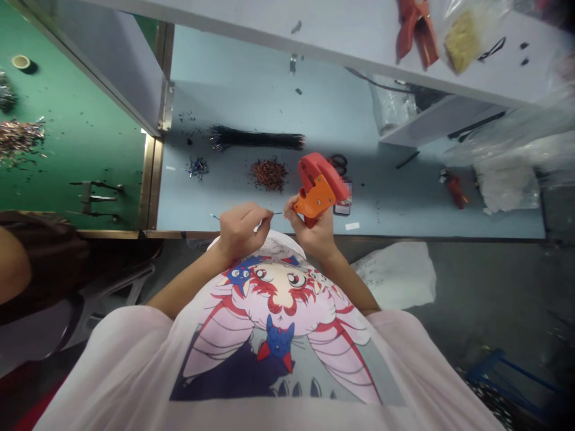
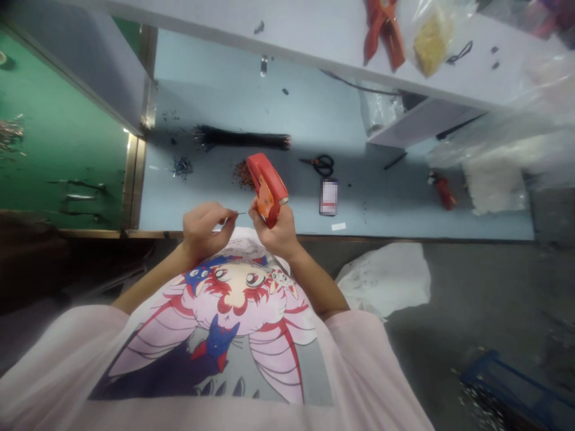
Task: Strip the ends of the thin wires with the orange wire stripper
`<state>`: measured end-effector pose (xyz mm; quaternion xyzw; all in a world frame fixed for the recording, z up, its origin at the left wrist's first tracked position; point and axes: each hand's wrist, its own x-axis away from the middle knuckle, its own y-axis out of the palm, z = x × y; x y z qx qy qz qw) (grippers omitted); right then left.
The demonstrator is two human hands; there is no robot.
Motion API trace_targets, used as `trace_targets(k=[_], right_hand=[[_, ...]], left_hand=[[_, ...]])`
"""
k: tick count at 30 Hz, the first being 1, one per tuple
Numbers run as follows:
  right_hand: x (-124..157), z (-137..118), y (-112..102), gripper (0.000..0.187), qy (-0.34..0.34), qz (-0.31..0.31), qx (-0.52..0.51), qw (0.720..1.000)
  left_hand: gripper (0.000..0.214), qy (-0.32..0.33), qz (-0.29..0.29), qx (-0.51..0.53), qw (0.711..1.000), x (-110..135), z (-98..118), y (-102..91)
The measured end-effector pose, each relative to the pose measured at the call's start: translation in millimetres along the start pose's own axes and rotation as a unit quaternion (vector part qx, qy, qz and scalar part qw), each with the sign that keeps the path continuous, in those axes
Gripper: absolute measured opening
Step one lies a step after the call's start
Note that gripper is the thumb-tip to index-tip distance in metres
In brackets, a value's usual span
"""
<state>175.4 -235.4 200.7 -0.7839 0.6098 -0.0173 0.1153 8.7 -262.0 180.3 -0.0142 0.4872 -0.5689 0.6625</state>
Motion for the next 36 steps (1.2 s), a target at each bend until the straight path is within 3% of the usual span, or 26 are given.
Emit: trace_targets(k=[10, 16, 19, 30, 36], right_hand=[[0.7, 6.8, -4.4, 0.017, -0.001, -0.026, 0.088, 0.996], [-5.8, 6.1, -12.8, 0.018, 0.022, -0.122, 0.058, 0.991], [-7.5, 7.5, -15.6, 0.017, 0.034, -0.141, 0.037, 0.989], [-4.1, 7.0, -15.4, 0.022, 0.010, -0.092, 0.018, 0.996], [-4.2, 3.5, -14.8, 0.018, -0.003, -0.123, 0.084, 0.989]], left_hand=[[0.006, -0.029, -0.010, -0.021, 0.999, 5.3, -6.8, -1.9], [0.009, -0.077, -0.033, 0.033, 0.996, 5.6, -8.9, -5.0], [0.010, -0.079, -0.039, 0.039, 0.995, 4.3, -9.3, -8.5], [0.008, -0.051, -0.033, 0.009, 0.998, 5.0, -8.3, -12.4], [0.010, -0.047, -0.061, -0.009, 0.997, 5.3, -7.4, -11.4]])
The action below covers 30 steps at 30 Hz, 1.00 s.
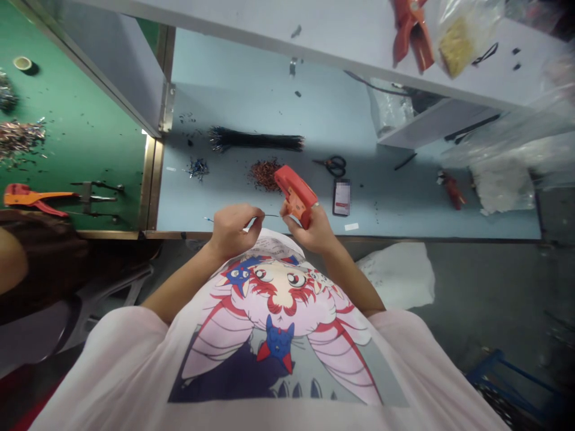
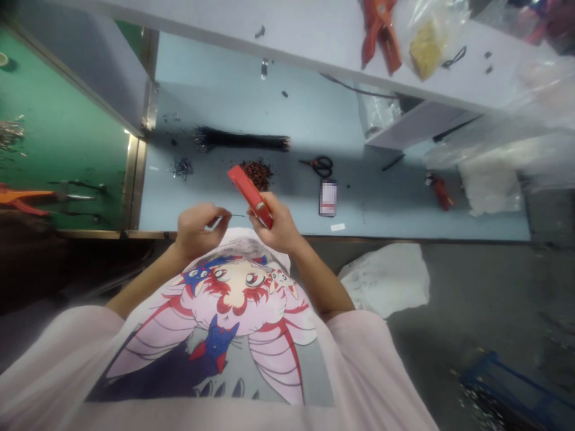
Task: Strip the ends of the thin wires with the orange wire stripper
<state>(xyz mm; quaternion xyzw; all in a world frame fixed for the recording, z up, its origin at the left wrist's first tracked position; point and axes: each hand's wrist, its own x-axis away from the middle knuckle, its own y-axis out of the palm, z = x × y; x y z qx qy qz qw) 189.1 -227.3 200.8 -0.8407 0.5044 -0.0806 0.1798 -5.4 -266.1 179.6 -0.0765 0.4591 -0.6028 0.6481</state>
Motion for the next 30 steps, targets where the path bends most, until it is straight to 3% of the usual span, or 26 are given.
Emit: trace_targets(k=[5, 11, 17, 21, 24, 27, 30], right_hand=[[-1.0, 0.2, 2.6, 0.024, -0.033, -0.007, 0.059, 0.998], [0.4, 10.2, 7.0, 0.043, -0.063, -0.031, 0.157, 0.985], [4.8, 27.6, 18.6, 0.040, -0.067, -0.067, 0.215, 0.972], [3.7, 31.3, 25.3, 0.037, -0.059, -0.037, 0.219, 0.973], [2.5, 32.6, 20.4, 0.039, -0.055, -0.013, 0.216, 0.975], [1.8, 41.3, 1.4, 0.034, -0.036, 0.051, 0.192, 0.979], [-4.1, 57.8, -23.0, 0.025, 0.003, 0.136, 0.125, 0.983]], left_hand=[[0.008, 0.007, -0.001, -0.007, 1.000, 1.5, -0.6, -0.8], [0.006, 0.039, -0.019, 0.002, 0.999, 1.8, -4.5, -0.4], [0.010, 0.046, -0.057, -0.029, 0.997, 13.5, -15.9, 4.2], [0.013, 0.028, -0.091, -0.032, 0.995, 18.2, -15.9, 7.8], [0.012, 0.021, -0.085, -0.025, 0.996, 17.6, -19.2, 2.7], [0.008, -0.041, -0.020, -0.035, 0.998, 18.3, -35.8, -14.2], [0.004, -0.179, 0.068, -0.013, 0.981, 19.6, -56.5, -30.8]])
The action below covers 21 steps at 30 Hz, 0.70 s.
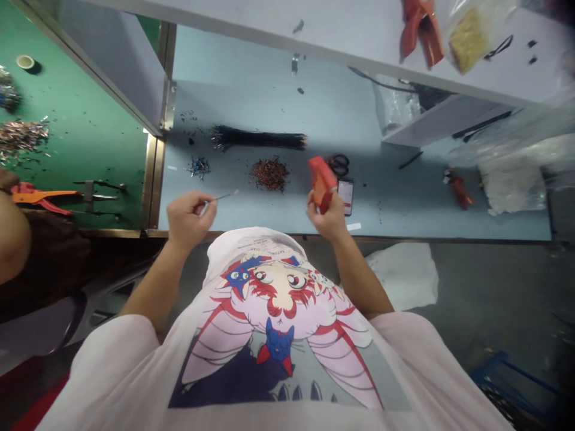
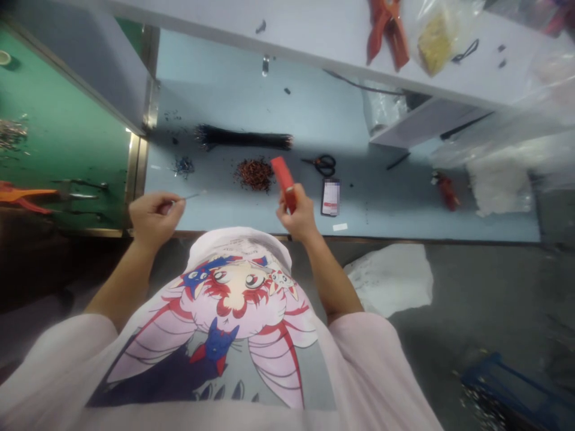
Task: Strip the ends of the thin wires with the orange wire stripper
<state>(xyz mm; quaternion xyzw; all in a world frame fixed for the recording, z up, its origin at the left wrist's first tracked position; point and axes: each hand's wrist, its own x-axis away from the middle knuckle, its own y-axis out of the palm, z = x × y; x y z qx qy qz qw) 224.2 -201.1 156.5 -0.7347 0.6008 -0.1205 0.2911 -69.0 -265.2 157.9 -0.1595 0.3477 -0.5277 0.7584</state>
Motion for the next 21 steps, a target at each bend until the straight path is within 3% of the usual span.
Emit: trace_targets(k=[4, 9, 12, 14, 16, 18, 21], right_hand=[[-26.9, 22.9, -1.3, 0.026, 0.023, 0.028, -0.021, 0.999], [-49.2, 27.3, 18.6, 0.027, 0.061, 0.062, 0.002, 0.996], [-42.3, 18.9, 26.3, 0.023, 0.137, 0.019, -0.124, 0.983], [-32.5, 10.0, 29.6, 0.028, 0.215, -0.041, -0.262, 0.940], [-22.8, -0.4, 32.1, 0.034, 0.275, -0.089, -0.376, 0.880], [-15.7, -10.9, 33.6, 0.037, 0.300, -0.111, -0.446, 0.836], [-10.3, -24.1, 31.0, 0.035, 0.306, -0.119, -0.503, 0.799]], left_hand=[[0.012, -0.141, 0.006, 0.132, 0.981, -6.0, 1.0, 6.0], [0.011, -0.207, 0.009, 0.258, 0.944, -7.8, 29.1, 29.6], [0.011, -0.230, 0.020, 0.310, 0.922, -8.5, 35.7, 34.6], [0.011, -0.235, 0.021, 0.337, 0.911, -9.1, 37.3, 36.7], [0.010, -0.228, 0.015, 0.350, 0.908, -10.1, 40.0, 39.6], [0.008, -0.213, 0.008, 0.345, 0.914, -11.1, 44.8, 43.7], [0.008, -0.184, 0.002, 0.321, 0.929, -12.2, 53.5, 49.8]])
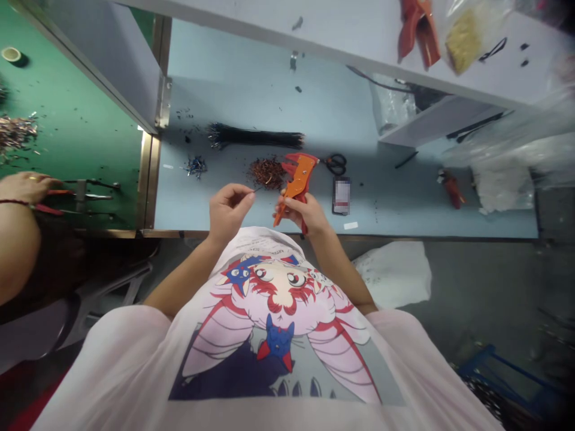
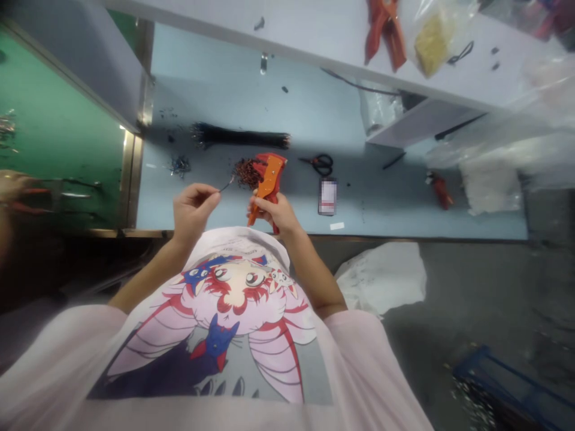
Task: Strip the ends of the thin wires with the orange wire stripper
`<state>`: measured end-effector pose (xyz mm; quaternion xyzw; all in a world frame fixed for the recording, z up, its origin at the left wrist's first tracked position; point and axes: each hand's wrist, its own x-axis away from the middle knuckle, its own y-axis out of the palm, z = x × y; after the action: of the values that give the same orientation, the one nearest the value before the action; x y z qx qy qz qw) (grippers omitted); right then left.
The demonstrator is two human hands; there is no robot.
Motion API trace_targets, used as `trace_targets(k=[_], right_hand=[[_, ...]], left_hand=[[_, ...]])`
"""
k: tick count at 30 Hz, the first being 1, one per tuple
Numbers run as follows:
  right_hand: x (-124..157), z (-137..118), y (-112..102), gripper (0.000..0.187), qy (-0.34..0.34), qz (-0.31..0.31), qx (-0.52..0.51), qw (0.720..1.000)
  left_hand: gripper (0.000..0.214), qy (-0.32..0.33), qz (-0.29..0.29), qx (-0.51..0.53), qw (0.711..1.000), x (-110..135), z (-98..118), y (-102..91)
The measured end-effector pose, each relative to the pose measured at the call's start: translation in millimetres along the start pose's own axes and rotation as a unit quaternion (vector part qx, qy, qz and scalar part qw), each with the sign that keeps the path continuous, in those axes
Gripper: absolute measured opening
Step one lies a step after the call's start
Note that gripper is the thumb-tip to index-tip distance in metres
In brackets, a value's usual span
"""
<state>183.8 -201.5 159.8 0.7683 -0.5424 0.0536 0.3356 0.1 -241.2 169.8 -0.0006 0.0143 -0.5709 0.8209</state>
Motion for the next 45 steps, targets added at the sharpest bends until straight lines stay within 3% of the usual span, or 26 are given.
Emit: trace_targets(k=[5, 9, 14, 21, 29, 37, 45], right_hand=[[17.3, -10.6, 1.3, 0.030, 0.069, -0.114, -0.077, 0.988], [29.5, -11.7, 1.1, 0.030, 0.129, -0.213, -0.102, 0.963], [35.0, -7.2, 8.1, 0.029, 0.142, -0.255, -0.136, 0.947], [35.3, -2.0, 15.2, 0.029, 0.150, -0.263, -0.165, 0.939], [34.6, 0.0, 13.0, 0.023, 0.136, -0.306, -0.194, 0.922], [35.6, -1.1, 13.0, 0.027, 0.155, -0.269, -0.174, 0.935], [34.9, -0.8, 17.9, 0.032, 0.156, -0.216, -0.144, 0.953]], left_hand=[[0.007, 0.037, -0.021, 0.003, 0.999, 1.0, 4.5, 9.5], [0.007, 0.028, -0.042, 0.040, 0.998, 1.0, 6.0, 11.7], [0.006, 0.000, -0.061, 0.048, 0.997, 7.4, 8.1, 13.8], [0.009, -0.061, -0.136, 0.083, 0.985, 16.9, 10.9, 15.6], [0.008, -0.018, -0.154, 0.055, 0.986, 14.5, 3.4, 15.7], [0.011, -0.006, -0.158, 0.029, 0.987, 13.7, 0.2, 18.1], [0.010, -0.044, -0.150, 0.032, 0.987, 11.6, -1.7, 20.9]])
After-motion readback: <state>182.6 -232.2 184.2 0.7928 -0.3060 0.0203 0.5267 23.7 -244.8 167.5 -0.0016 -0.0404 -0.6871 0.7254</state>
